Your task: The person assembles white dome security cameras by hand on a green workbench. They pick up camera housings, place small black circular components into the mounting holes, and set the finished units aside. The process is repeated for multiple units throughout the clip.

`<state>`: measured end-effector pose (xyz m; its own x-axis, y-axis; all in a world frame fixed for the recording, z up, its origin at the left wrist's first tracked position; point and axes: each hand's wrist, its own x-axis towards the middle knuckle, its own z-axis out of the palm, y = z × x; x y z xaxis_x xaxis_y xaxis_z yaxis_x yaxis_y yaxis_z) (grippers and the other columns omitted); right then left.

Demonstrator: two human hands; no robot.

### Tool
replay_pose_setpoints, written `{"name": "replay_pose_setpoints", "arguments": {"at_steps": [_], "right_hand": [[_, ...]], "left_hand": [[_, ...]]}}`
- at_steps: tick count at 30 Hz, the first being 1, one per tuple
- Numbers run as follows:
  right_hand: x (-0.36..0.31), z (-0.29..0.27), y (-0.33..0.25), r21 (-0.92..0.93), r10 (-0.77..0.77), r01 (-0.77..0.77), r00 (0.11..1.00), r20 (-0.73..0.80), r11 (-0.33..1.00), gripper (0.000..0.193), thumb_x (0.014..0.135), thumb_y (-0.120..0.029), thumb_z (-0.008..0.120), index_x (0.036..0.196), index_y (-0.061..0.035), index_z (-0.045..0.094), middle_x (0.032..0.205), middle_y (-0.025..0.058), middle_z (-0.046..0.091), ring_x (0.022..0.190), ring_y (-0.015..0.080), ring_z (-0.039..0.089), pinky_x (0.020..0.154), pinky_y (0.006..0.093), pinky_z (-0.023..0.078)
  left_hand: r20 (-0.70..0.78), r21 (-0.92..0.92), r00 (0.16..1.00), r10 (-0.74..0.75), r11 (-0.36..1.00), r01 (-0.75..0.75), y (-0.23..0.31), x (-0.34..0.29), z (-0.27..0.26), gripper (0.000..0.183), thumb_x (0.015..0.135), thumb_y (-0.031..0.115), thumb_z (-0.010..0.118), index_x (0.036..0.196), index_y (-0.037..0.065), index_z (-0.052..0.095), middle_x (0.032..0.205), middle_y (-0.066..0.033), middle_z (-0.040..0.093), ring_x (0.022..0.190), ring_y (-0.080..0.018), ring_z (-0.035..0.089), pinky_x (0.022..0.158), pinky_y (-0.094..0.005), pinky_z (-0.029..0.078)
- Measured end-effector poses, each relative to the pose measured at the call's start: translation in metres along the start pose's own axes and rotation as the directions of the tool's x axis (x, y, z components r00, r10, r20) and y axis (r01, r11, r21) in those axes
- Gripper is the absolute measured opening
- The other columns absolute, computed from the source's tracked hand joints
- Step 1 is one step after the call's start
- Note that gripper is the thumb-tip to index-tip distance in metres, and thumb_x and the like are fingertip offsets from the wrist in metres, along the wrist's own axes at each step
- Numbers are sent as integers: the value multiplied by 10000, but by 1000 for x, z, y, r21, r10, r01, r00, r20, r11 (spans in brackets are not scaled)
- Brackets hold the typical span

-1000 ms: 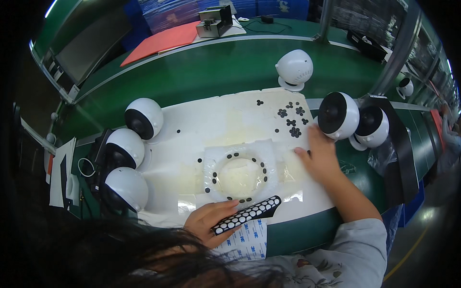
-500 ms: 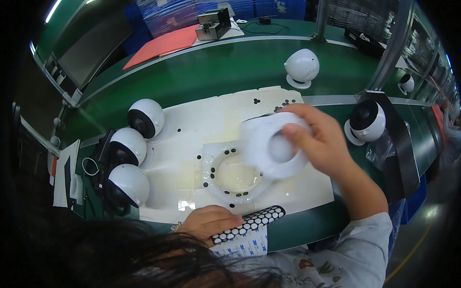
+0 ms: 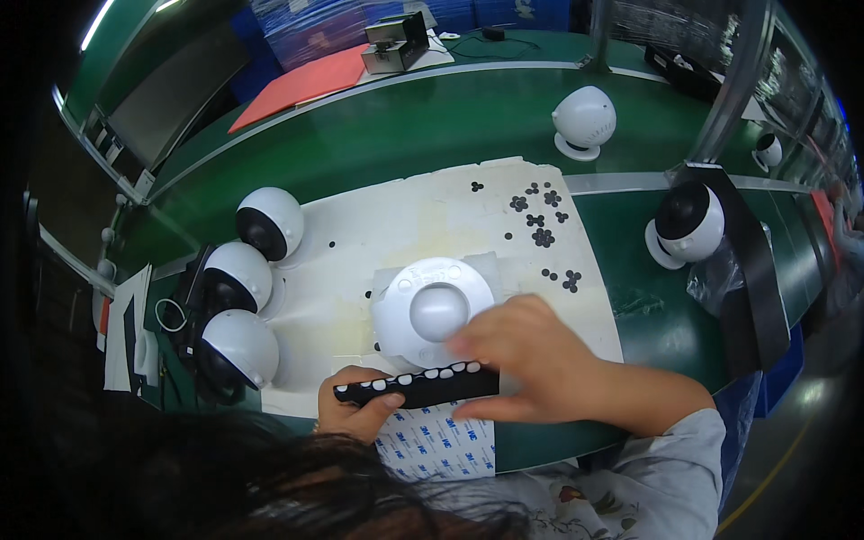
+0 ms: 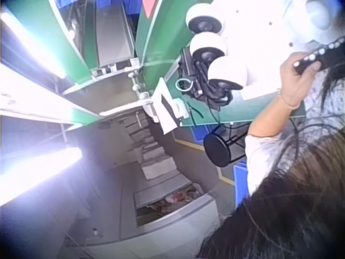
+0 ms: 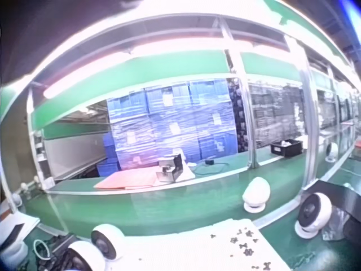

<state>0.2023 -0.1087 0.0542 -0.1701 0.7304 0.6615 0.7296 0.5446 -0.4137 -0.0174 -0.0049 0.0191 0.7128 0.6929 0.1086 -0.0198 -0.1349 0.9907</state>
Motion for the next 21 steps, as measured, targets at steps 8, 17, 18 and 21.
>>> {"name": "replay_pose_setpoints", "arguments": {"at_steps": [8, 17, 18, 21], "right_hand": [[-2, 6, 3, 53, 56, -57, 998, 11, 997, 372, 649, -89, 717, 992, -79, 573, 815, 32, 576, 731, 203, 536, 657, 312, 379], [1, -13, 0, -166, -248, 252, 968, 43, 953, 142, 653, -134, 682, 791, -140, 648, 989, -30, 613, 937, 167, 550, 675, 293, 379], [2, -13, -2, -124, -214, 214, 977, 18, 969, 154, 657, -137, 677, 809, -141, 648, 983, -31, 612, 941, 165, 547, 675, 293, 379], [9, -2, -8, -32, -97, 97, 995, -9, 995, 202, 669, -148, 667, 869, -143, 641, 961, -32, 605, 935, 160, 545, 678, 292, 381]], "left_hand": [[82, 162, 996, 32, 986, -45, -2, 4, -7, 178, 718, 124, 714, 738, -20, 612, 688, -106, 613, 579, -140, 577, 522, -246, 438], [72, 225, 993, 93, 968, -107, 1, 3, -7, 165, 703, 107, 712, 732, -11, 601, 685, -124, 605, 584, -205, 589, 528, -278, 448], [69, 227, 993, 92, 968, -105, 2, 3, -7, 158, 701, 99, 709, 733, -10, 600, 686, -127, 605, 584, -213, 590, 528, -280, 450], [104, 274, 966, 236, 927, -256, -1, 5, -4, 138, 695, 78, 703, 721, -4, 596, 690, -131, 604, 583, -235, 587, 527, -289, 453]]}}
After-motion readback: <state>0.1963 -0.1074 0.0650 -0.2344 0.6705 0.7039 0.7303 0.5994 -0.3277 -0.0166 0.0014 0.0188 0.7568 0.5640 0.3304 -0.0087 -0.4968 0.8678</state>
